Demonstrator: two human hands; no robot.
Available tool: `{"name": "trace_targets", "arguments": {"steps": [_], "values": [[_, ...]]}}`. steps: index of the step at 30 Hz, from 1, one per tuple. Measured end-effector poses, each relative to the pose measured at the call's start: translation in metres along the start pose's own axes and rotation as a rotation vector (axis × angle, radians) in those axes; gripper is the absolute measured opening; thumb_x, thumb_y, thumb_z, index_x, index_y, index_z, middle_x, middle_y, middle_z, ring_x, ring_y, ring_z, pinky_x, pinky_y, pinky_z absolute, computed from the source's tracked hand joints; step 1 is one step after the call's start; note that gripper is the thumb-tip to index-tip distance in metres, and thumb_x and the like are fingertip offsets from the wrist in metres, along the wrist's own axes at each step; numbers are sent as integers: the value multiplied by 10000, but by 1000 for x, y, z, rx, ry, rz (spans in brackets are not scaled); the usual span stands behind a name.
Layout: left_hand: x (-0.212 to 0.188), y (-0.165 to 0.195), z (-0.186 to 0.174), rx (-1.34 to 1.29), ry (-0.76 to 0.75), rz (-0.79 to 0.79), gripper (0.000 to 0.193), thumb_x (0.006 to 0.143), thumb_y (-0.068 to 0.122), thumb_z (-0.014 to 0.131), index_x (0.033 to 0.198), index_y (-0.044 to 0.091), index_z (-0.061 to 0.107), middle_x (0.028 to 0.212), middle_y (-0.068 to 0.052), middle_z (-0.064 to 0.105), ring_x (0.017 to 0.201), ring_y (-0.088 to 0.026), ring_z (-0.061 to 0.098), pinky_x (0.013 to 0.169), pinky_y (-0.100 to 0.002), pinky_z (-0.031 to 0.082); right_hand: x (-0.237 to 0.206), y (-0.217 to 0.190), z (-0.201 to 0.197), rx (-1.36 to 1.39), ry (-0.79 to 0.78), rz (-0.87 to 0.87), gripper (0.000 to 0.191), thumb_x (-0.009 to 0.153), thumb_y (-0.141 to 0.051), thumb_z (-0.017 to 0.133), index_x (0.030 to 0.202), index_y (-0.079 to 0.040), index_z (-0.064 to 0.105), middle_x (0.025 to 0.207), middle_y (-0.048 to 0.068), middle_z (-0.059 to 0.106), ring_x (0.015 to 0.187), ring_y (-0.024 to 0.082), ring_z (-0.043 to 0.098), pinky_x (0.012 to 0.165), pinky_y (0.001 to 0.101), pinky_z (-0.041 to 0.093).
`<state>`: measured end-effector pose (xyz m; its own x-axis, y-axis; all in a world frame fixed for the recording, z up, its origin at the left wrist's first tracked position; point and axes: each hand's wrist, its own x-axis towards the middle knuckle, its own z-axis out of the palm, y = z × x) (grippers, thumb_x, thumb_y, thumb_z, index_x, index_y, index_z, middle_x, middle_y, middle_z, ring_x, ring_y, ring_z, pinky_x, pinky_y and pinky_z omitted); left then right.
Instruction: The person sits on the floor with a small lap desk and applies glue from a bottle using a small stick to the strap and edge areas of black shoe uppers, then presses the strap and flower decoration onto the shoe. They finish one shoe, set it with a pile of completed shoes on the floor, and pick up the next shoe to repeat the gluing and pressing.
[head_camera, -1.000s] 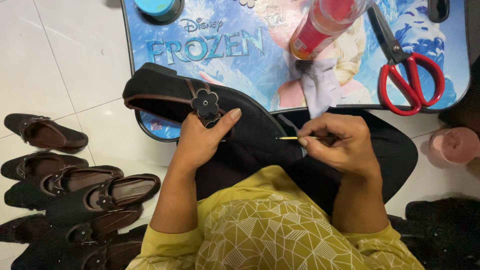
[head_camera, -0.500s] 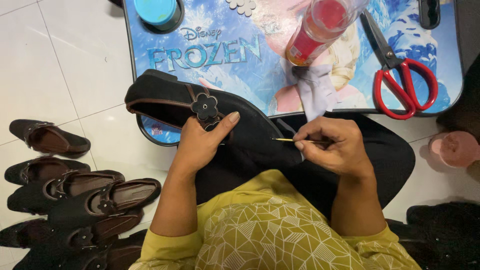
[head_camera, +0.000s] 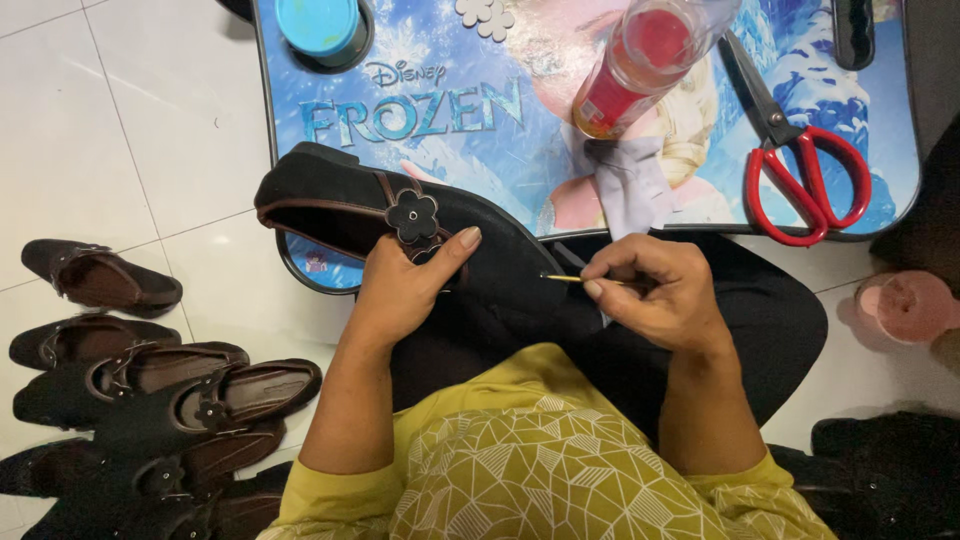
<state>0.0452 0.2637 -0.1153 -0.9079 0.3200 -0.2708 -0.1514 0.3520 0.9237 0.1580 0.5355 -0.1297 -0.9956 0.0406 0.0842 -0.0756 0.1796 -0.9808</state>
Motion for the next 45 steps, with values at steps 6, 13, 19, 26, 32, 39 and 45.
{"name": "trace_targets", "arguments": {"steps": [6,13,19,26,32,39,45], "values": [[0,1,0,30,-1,-70,397,854,441,780,774,59,707,670,21,638,650,-97,579,611,-299,475,2,4,0,-48,3,-19,101,859,1,762,946,6,711,699,-43,601,600,-6,479,534,181,340],[-1,0,1,20,0,-60,376,853,431,781,757,73,720,673,29,655,654,-90,592,623,-285,480,1,6,-7,64,18,3,94,866,13,745,952,12,708,689,-53,593,584,-13,475,528,172,329],[0,-4,1,-22,3,-23,369,863,420,787,793,69,692,714,39,639,681,-76,573,627,-282,479,1,7,-5,0,58,-10,105,882,-9,758,974,13,712,790,-16,659,675,-1,538,590,177,399],[0,-5,2,-11,2,-22,381,873,411,795,772,62,682,695,40,605,670,-75,536,612,-283,464,1,5,-7,-69,51,-33,103,857,-13,776,938,-5,714,756,-23,654,631,-5,529,557,177,391],[0,-3,0,17,-4,-52,385,860,426,783,753,69,687,663,32,625,640,-85,555,598,-291,464,1,3,-5,-132,49,-18,98,852,-19,783,922,1,718,724,-34,651,612,-8,542,539,165,401],[0,-2,1,63,23,-19,411,848,459,791,795,62,695,695,19,637,679,-95,576,636,-294,489,5,-26,1,-281,35,-109,100,806,-36,795,884,-40,732,677,-15,628,563,33,546,512,207,389],[-1,-1,-1,44,-2,-44,416,854,468,775,786,61,719,684,5,663,670,-106,601,639,-303,490,7,-55,10,-513,70,-257,129,764,-43,821,860,-54,735,617,13,544,530,113,502,522,280,363]]}}
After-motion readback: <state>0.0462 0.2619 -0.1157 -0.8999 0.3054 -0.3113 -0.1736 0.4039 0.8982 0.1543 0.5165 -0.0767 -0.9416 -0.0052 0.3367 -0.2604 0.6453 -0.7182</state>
